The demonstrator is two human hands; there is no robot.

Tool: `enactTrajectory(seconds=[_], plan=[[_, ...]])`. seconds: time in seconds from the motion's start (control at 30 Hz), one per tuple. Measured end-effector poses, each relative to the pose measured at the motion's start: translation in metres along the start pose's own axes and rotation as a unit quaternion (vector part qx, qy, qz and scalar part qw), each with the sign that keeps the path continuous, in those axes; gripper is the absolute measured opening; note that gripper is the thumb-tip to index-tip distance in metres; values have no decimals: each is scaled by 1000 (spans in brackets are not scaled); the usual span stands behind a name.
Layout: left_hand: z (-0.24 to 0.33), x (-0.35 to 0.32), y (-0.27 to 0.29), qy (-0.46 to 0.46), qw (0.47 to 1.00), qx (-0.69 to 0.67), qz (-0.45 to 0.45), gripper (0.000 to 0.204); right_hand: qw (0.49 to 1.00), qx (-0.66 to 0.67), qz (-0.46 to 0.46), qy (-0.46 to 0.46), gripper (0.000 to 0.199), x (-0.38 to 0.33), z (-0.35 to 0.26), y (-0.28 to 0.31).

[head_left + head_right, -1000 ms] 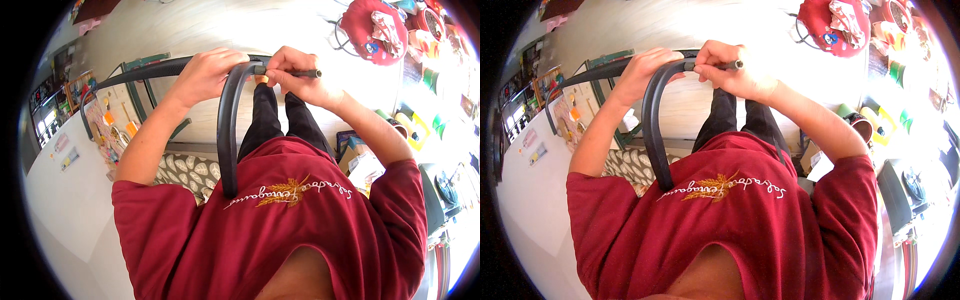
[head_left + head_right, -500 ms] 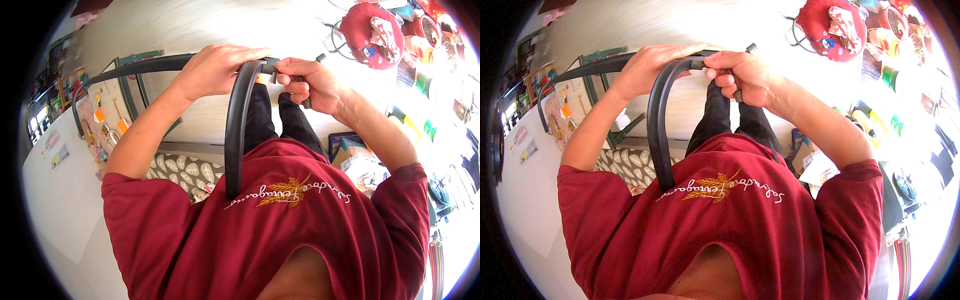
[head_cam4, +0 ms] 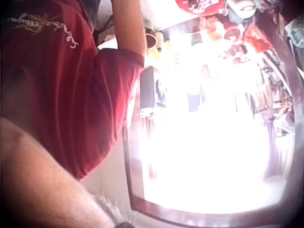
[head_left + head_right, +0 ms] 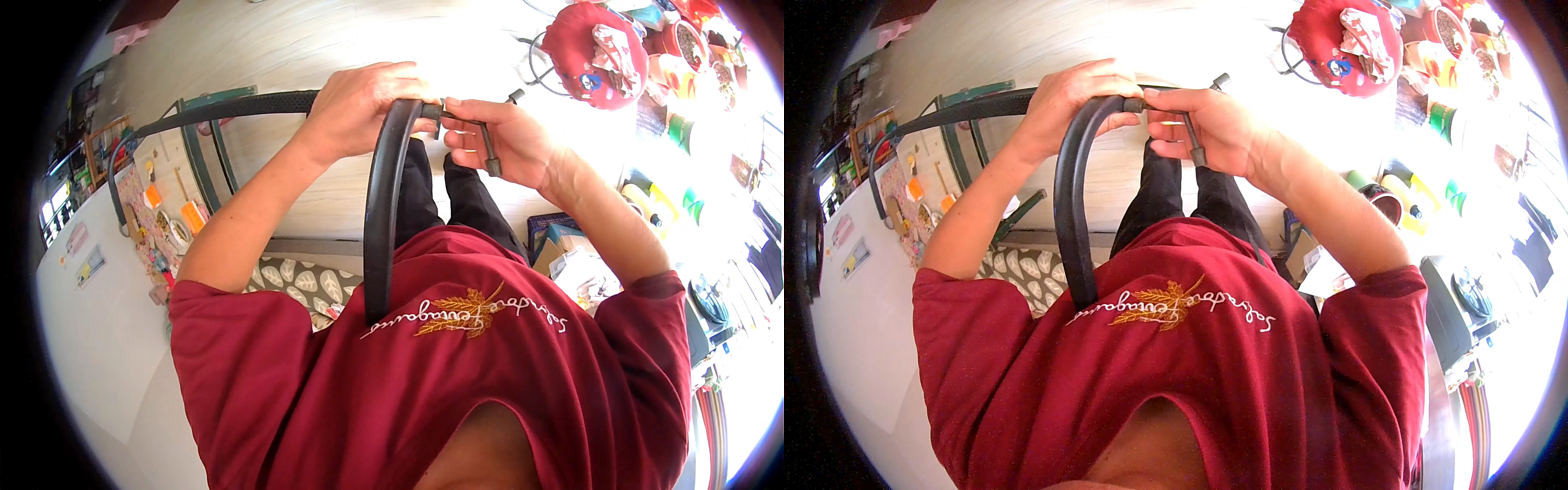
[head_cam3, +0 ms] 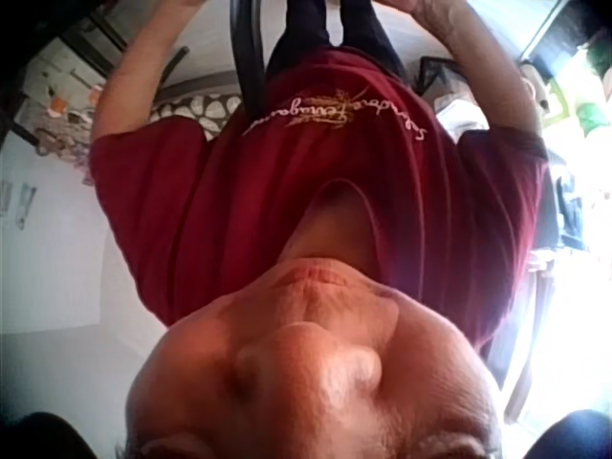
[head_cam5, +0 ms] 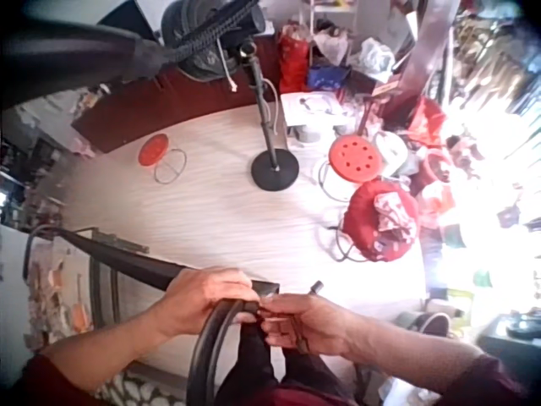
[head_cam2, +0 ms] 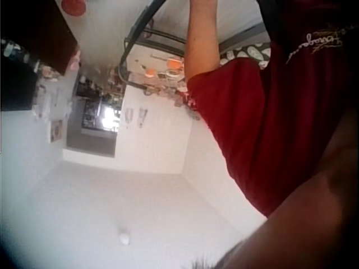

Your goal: The person assembles a mesh chair frame. They use an Allen key to insert and tighten screws into the metal support bars while holding the mesh panel in place.

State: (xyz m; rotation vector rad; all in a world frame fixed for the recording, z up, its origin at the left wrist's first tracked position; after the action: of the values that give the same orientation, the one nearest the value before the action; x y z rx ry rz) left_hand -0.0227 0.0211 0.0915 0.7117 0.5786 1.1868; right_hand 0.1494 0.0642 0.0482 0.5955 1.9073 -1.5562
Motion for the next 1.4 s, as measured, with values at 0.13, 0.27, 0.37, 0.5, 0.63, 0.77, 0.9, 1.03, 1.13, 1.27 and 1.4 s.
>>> enactTrajectory(seconds=[0.13,0.27,0.37,0.5,0.63,0.77,0.9,1.03,1.13,1.27,1.4], plan=[[5,0,4,3,1000,-9,-24,26,995,7,-12,101,34,-16,0,13],[5,1,4,-2,1000,7,-22,26,854,-335,192,348,66,-38,4,63],[5,0,4,8,1000,6,-24,26,416,-687,226,552,63,-53,-13,45],[6,2,5,-9,1000,0,-20,27,262,-788,113,545,55,-40,-17,18],[3,2,2,2,1000,-10,-14,24,241,-765,54,595,54,-20,-19,22],[4,-1,5,3,999,-7,-44,36,238,-757,51,607,44,-18,-19,15],[-9,-6,15,-11,999,43,-30,50,252,-748,72,610,40,-14,-18,8],[-18,-21,28,2,993,98,-66,41,258,-745,79,610,39,-14,-23,9],[-21,-26,15,-11,993,105,-55,28,258,-751,69,604,38,-13,-14,7],[-23,-24,11,-4,988,150,-47,24,287,-769,107,561,32,-6,-17,1],[-24,-24,12,-17,986,161,-32,23,438,-719,113,527,31,-5,-12,-3]])
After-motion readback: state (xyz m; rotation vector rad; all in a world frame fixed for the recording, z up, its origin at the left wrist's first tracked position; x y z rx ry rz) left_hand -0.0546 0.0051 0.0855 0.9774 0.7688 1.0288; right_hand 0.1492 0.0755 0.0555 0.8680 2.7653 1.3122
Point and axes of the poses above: each hand's wrist, its own x-axis towards the middle knuckle, its own y-axis out of the back of the hand, z = x × y, the point moved 3 cm from there along x, towards the middle knuckle, and after that the axes turned 1 degree about -y, right-handed, at the moved point
